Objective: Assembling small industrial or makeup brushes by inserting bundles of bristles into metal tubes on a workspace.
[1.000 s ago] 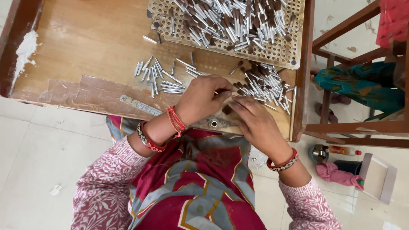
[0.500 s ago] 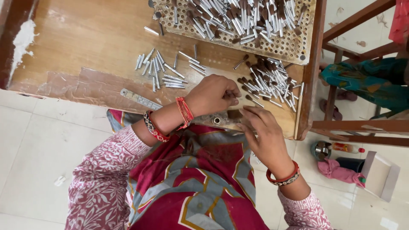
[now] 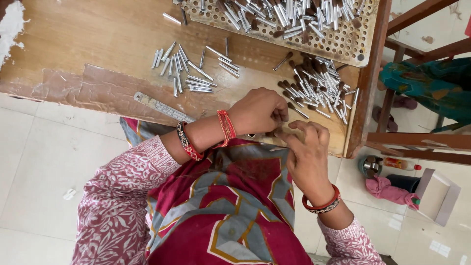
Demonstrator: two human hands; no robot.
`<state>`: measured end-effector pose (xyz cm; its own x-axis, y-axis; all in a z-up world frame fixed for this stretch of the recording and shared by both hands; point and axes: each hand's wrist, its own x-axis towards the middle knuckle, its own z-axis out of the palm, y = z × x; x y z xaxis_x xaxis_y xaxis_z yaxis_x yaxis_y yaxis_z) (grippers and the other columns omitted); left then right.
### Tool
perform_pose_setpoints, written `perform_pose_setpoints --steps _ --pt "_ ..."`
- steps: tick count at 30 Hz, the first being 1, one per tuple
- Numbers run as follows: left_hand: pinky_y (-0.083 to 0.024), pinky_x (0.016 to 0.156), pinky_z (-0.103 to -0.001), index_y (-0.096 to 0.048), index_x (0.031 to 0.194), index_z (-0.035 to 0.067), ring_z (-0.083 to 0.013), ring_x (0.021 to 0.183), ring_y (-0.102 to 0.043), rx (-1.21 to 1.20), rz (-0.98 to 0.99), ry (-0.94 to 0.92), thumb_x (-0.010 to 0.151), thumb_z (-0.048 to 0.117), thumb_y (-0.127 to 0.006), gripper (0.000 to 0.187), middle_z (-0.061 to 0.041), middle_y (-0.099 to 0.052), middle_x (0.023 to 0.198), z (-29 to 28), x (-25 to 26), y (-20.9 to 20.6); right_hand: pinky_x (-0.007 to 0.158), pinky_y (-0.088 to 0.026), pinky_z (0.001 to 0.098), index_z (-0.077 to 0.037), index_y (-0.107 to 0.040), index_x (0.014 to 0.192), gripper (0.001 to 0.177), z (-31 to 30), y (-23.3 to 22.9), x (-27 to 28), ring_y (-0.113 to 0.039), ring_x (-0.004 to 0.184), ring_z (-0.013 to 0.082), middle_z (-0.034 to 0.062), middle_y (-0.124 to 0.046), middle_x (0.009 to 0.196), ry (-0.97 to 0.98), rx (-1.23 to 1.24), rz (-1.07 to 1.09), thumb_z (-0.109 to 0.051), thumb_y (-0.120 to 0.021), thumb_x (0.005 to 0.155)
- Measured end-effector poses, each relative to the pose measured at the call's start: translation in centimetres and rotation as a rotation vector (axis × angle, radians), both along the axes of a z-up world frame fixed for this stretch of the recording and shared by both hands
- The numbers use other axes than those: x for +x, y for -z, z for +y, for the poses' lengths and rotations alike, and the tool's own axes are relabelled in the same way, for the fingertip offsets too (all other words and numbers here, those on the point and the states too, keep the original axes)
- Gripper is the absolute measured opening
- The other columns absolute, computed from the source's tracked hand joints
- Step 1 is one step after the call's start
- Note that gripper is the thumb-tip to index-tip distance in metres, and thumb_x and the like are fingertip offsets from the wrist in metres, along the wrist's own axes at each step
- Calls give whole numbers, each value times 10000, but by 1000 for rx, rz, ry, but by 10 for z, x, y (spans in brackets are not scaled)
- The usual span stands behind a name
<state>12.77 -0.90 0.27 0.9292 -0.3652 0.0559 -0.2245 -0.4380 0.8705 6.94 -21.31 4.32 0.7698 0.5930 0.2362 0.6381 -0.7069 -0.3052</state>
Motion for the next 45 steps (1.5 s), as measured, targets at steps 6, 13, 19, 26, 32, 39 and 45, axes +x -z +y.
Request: perform_pose_setpoints --steps 6,13,19,26,32,39,45 --pt "-573 708 -369 -722 906 60 -238 767 -745 11 -28 62 636 149 -829 303 -75 -748 803 10 5 -12 1037 -413 474 -136 -758 1117 274 -1 1 -6 -467 1210 374 83 -598 1211 14 101 -64 -36 -776 863" --pt "-527 700 -438 -693 855 89 -285 799 -691 140 -75 39 603 161 -840 301 -46 -714 761 -2 5 -1 1086 -426 489 -135 -756 1103 272 -1 14 -2 -484 1191 344 58 -612 1171 -28 79 -127 -47 -789 847" --pt "-522 709 -456 -689 830 100 -317 845 -679 184 -116 21 586 163 -855 302 -64 -719 806 -5 7 2 1072 -396 495 -107 -764 1089 228 4 9 -1 -497 1172 333 56 -609 1151 -64 12 -196 -54 -774 868" --pt "-519 714 -474 -668 816 100 -336 874 -671 242 -26 57 607 199 -852 296 -84 -705 840 -5 7 -9 1064 -386 487 -70 -715 966 109 12 -3 2 -527 1136 314 55 -641 1093 -72 -7 -152 -52 -767 872" --pt "-516 724 -499 -623 905 64 -365 894 -650 253 -232 1 613 151 -802 353 -121 -666 894 -5 4 -3 1025 -389 462 -78 -735 944 133 12 -14 1 -556 1099 300 44 -650 1019 -89 -14 -34 -39 -751 817" --pt "-514 744 -491 -602 951 56 -372 925 -643 179 -356 -59 638 74 -738 342 -132 -644 961 6 0 -11 1009 -391 459 -74 -753 1021 153 14 -11 -1 -548 1087 313 50 -655 1034 -64 43 -64 -104 -779 872" --pt "-515 768 -476 -626 972 76 -340 908 -655 120 -250 -107 707 88 -739 288 -107 -655 933 16 -8 -24 1018 -408 468 -84 -736 1106 228 8 -3 -4 -530 1131 342 71 -633 1099 -43 65 -131 -95 -780 882"
